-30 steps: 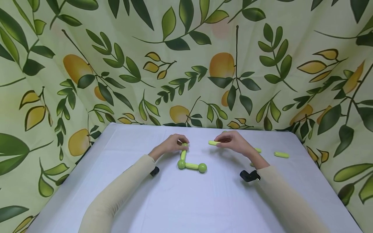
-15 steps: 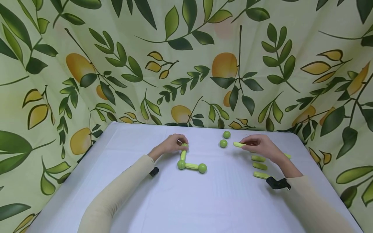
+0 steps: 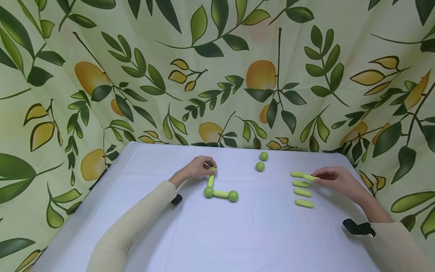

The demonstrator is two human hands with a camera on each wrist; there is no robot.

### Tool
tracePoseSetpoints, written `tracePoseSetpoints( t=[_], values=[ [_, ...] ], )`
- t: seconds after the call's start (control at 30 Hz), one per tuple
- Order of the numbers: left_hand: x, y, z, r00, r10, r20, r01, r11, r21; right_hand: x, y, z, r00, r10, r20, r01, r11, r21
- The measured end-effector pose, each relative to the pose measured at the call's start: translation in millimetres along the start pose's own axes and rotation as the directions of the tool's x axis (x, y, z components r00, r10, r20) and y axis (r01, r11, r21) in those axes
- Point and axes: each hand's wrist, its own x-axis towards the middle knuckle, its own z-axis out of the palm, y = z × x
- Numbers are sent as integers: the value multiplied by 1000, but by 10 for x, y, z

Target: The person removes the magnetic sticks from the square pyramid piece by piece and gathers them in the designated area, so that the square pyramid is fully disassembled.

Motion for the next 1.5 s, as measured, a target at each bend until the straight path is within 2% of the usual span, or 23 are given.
tracePoseSetpoints(
  t=[0.33,0.5,0.83,1.2,1.37,1.5],
  values=[
    [-32,-47,-26,1000,-6,1,6,1000,-5,-350,311,-256,999,15,-43,-19,996,-87],
    [-41,-45,-31,1000,-3,0,3,1000,-10,-424,378,-300,996,75,-41,-80,990,-118],
    [-57,-41,-25,1000,2,-5,-2,1000,-23,-431,430,-271,994,96,-51,-102,985,-142],
    [-105,24,-23,1000,-31,2,31,999,-28,-435,394,-330,992,106,-62,-116,975,-191],
    [-116,30,-23,1000,-20,3,20,1000,-23,-384,272,-406,990,105,-89,-117,984,-132],
    [-118,22,-24,1000,-1,1,2,1000,-21,-270,144,-383,989,93,-111,-104,990,-91]
  ],
)
